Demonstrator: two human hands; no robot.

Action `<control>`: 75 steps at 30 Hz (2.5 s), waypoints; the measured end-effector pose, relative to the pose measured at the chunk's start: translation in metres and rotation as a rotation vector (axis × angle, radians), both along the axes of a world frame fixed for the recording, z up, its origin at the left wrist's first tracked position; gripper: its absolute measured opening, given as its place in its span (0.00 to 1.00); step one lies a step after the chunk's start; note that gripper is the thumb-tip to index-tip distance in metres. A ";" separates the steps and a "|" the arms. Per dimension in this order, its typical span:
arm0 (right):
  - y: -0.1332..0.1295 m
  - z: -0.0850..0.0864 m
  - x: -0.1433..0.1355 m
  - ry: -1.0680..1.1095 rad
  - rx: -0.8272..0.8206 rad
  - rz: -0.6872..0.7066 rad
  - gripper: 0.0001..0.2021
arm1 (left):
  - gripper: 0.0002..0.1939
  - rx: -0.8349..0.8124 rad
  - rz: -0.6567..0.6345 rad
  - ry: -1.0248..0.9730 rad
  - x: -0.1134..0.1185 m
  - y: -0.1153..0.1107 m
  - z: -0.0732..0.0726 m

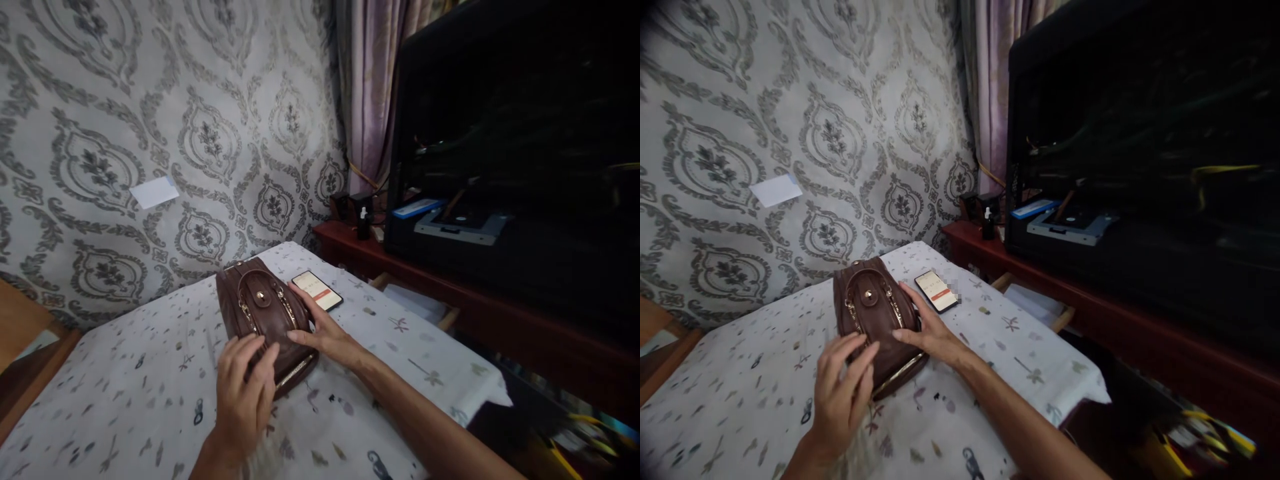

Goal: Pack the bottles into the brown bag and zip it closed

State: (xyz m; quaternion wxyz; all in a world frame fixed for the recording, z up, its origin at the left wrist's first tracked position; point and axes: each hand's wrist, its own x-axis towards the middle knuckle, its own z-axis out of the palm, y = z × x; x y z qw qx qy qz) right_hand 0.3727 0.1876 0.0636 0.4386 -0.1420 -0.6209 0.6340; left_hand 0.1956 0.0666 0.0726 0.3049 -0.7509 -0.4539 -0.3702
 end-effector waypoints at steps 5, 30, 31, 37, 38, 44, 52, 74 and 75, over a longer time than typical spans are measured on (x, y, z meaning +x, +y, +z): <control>0.000 -0.001 0.001 -0.014 0.003 -0.007 0.49 | 0.12 -0.185 0.198 -0.446 -0.017 0.027 0.044; -0.008 0.000 -0.005 0.013 -0.022 0.032 0.56 | 0.11 -0.425 0.104 -0.659 -0.013 0.038 0.084; -0.008 0.000 -0.005 0.015 -0.020 0.034 0.56 | 0.11 -0.401 0.115 -0.638 -0.012 0.037 0.082; -0.010 0.002 -0.004 0.018 -0.015 0.025 0.55 | 0.10 -0.376 0.077 -0.653 -0.009 0.027 0.074; -0.010 0.003 -0.003 0.020 -0.018 0.027 0.55 | 0.11 -0.381 0.073 -0.670 -0.009 0.026 0.073; -0.009 0.000 -0.004 0.027 -0.016 0.032 0.54 | 0.12 -0.442 0.065 -0.800 -0.005 0.023 0.066; -0.006 -0.004 -0.004 0.044 0.020 0.048 0.56 | 0.13 -0.235 0.114 -0.551 -0.003 0.014 0.029; 0.001 -0.010 0.001 -0.024 0.170 -0.013 0.52 | 0.13 0.079 0.077 0.159 0.016 -0.001 -0.018; 0.002 -0.011 0.001 -0.033 0.193 -0.020 0.51 | 0.15 0.072 0.071 0.173 0.015 -0.001 -0.020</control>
